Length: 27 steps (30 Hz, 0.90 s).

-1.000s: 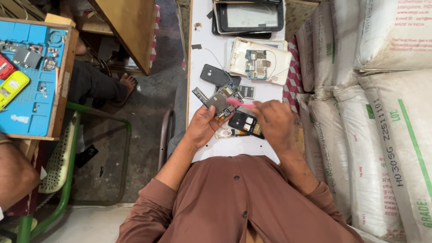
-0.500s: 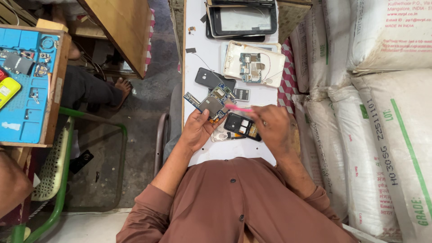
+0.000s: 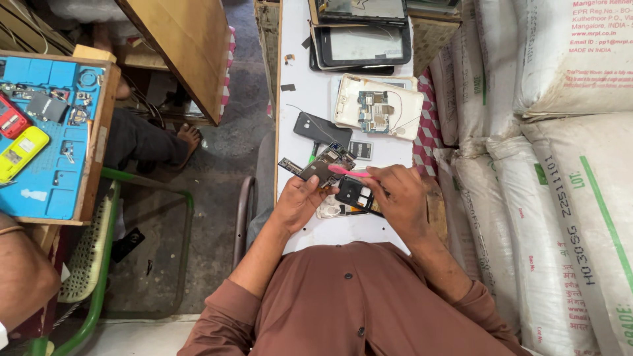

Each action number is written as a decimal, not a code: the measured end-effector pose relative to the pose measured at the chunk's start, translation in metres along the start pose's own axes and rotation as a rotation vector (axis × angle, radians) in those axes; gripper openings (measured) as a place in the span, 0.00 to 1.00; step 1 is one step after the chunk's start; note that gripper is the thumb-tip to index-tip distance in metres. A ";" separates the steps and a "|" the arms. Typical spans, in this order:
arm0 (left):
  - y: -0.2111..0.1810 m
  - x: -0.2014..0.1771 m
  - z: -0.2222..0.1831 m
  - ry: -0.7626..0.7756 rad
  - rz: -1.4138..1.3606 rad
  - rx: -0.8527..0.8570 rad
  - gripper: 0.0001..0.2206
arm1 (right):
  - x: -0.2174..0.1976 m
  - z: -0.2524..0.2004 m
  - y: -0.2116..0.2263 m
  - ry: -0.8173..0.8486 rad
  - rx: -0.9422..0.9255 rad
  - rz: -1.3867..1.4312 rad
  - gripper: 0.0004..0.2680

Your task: The person uses a pink brush to clean a disassembled mobile phone motherboard held in their left hand. The person repeatedly brushes the surface of the circuit board while seated at a workbench.

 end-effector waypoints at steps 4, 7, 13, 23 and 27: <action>0.003 -0.003 0.001 -0.020 0.028 -0.014 0.15 | -0.005 0.002 -0.003 -0.010 0.070 -0.035 0.06; 0.001 0.000 -0.001 -0.075 0.084 -0.042 0.15 | -0.005 0.001 -0.001 0.015 0.057 -0.034 0.07; 0.001 0.003 -0.001 -0.099 0.116 -0.054 0.14 | -0.007 0.001 -0.007 -0.035 0.104 0.001 0.06; 0.002 0.004 -0.002 -0.121 0.105 -0.051 0.13 | -0.020 0.004 -0.010 -0.054 0.117 -0.046 0.06; 0.001 0.008 -0.001 -0.083 0.091 -0.041 0.13 | -0.015 0.005 -0.002 -0.003 0.011 -0.040 0.07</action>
Point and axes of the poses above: each hand's wrist, its own z-axis towards the middle knuckle, its own x-axis out of the palm, y = z × x, the point moved 1 cm from there along z, towards the middle knuckle, and after that the axes turned 6 degrees about -z, right-handed, at the moved point
